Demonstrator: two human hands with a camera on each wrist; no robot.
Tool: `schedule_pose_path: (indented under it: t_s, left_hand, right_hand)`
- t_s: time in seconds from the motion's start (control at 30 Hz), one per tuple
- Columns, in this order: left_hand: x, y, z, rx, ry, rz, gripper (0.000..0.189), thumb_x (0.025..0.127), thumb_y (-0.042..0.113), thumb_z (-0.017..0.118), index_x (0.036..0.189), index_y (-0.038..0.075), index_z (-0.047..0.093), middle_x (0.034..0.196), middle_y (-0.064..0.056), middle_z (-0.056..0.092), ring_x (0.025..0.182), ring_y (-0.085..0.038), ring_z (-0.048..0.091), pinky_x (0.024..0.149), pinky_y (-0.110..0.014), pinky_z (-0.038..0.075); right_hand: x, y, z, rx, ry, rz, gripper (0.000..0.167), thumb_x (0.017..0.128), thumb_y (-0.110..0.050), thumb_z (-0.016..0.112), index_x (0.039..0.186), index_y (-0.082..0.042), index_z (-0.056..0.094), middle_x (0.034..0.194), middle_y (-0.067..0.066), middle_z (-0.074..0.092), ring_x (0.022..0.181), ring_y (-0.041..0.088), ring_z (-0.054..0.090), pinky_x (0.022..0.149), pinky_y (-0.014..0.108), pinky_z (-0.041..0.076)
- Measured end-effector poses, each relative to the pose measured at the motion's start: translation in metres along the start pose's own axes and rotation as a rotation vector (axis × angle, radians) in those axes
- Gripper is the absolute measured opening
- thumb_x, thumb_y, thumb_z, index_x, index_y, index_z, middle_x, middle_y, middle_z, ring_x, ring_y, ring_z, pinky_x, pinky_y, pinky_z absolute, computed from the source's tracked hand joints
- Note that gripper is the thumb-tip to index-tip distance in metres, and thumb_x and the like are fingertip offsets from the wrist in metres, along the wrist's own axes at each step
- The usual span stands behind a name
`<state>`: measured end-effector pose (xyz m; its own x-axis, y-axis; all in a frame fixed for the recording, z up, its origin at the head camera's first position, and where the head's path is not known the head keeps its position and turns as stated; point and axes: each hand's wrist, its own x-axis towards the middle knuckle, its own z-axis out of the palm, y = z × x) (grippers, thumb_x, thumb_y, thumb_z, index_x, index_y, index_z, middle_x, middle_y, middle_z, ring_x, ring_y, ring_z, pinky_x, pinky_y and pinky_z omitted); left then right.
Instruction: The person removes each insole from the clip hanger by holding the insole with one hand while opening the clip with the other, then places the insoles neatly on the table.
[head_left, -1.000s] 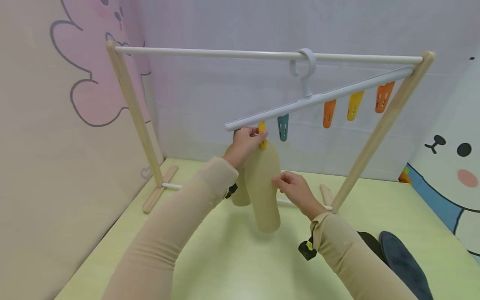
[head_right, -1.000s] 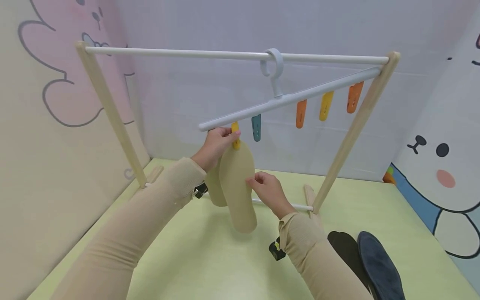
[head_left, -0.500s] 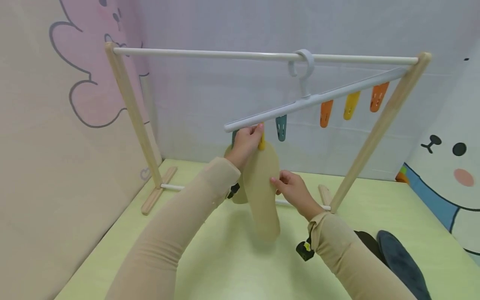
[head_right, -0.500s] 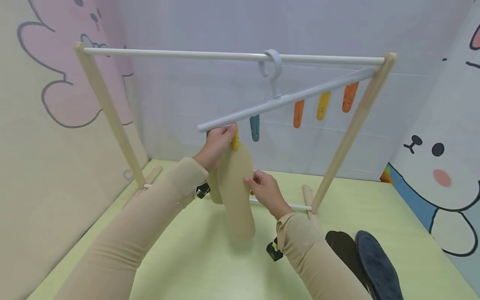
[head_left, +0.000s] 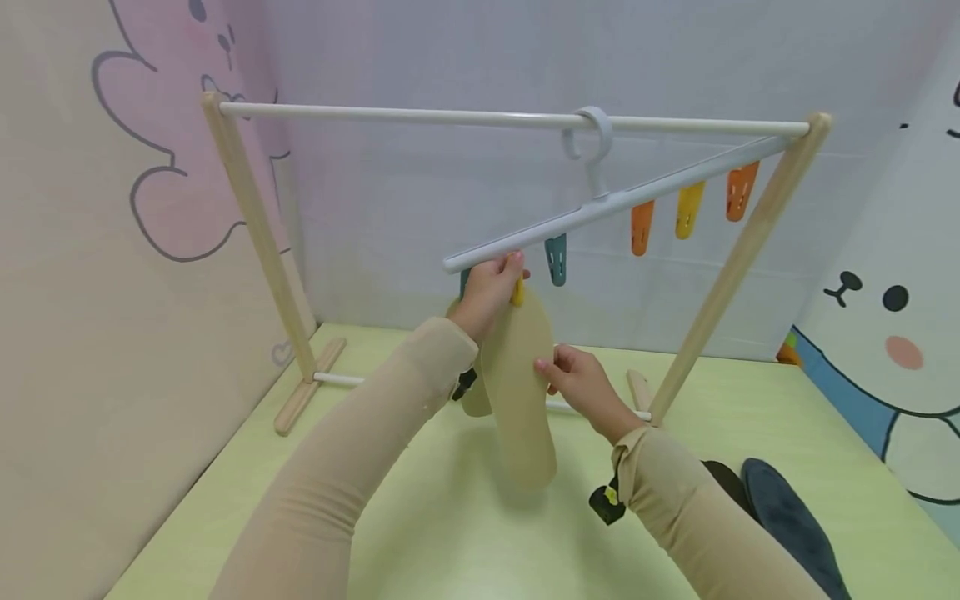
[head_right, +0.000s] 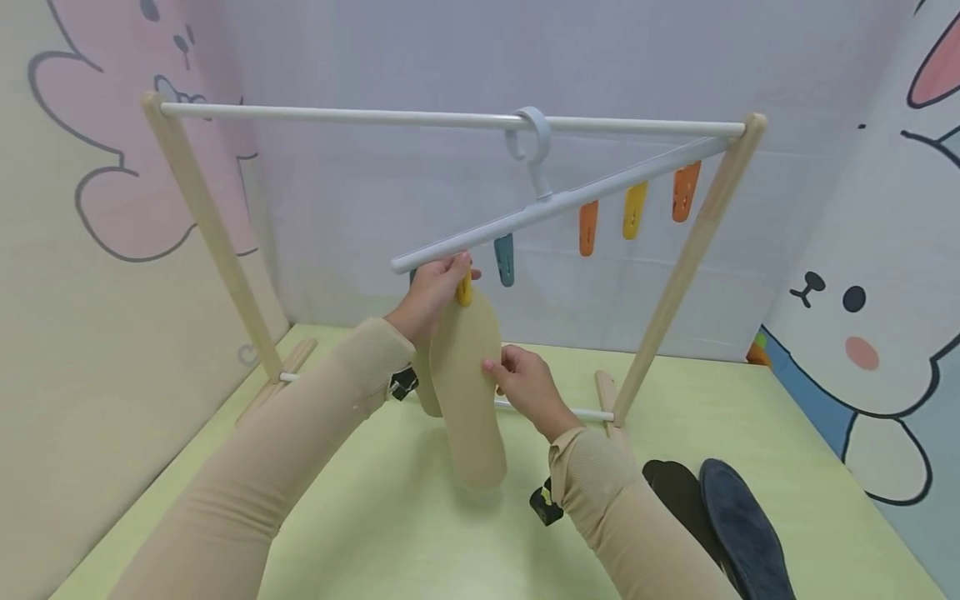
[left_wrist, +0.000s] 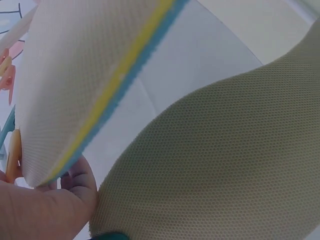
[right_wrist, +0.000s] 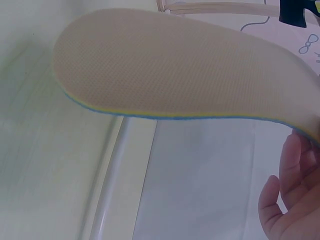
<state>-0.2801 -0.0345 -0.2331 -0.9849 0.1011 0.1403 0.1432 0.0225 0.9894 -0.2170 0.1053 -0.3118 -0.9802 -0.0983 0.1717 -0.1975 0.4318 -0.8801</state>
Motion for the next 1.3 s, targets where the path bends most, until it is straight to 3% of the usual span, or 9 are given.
schedule_pose_path:
  t_s: [0.2, 0.47, 0.83, 1.3]
  left_hand:
    - [0.0017, -0.0021, -0.0026, -0.01, -0.015, 0.004, 0.031, 0.102, 0.024, 0.048, 0.12, 0.002, 0.058, 0.122, -0.012, 0.059, 0.115, -0.024, 0.055, 0.099, -0.033, 0.04]
    - [-0.0014, 0.0022, -0.0025, -0.051, -0.023, -0.046, 0.034, 0.101, 0.024, 0.05, 0.124, 0.001, 0.061, 0.119, -0.013, 0.062, 0.114, -0.023, 0.054, 0.101, -0.032, 0.037]
    - [-0.0023, 0.0035, -0.004, -0.099, 0.005, -0.033, 0.032, 0.1, 0.02, 0.051, 0.122, -0.001, 0.061, 0.116, -0.016, 0.063, 0.111, -0.023, 0.054, 0.098, -0.032, 0.04]
    - [-0.0029, 0.004, -0.0011, -0.134, 0.042, -0.015, 0.028, 0.1, 0.015, 0.052, 0.115, -0.005, 0.063, 0.094, -0.01, 0.061, 0.094, -0.019, 0.055, 0.081, -0.024, 0.042]
  right_hand:
    - [-0.0003, -0.0019, 0.0011, 0.01, -0.01, -0.007, 0.017, 0.097, -0.007, 0.056, 0.094, 0.01, 0.06, 0.076, 0.004, 0.061, 0.068, 0.015, 0.053, 0.066, 0.029, 0.046]
    - [-0.0015, 0.0, -0.0004, -0.02, 0.023, -0.001, 0.017, 0.096, -0.008, 0.058, 0.091, 0.008, 0.06, 0.073, 0.003, 0.06, 0.068, 0.021, 0.055, 0.065, 0.028, 0.046]
    - [-0.0012, -0.0005, 0.0037, 0.011, 0.048, 0.014, 0.017, 0.095, -0.007, 0.059, 0.086, 0.007, 0.059, 0.07, 0.001, 0.058, 0.066, 0.018, 0.054, 0.063, 0.027, 0.045]
    - [-0.0061, 0.0006, 0.0041, 0.005, 0.065, 0.038, 0.018, 0.095, -0.007, 0.059, 0.083, 0.005, 0.058, 0.067, 0.0, 0.057, 0.06, 0.013, 0.052, 0.063, 0.028, 0.045]
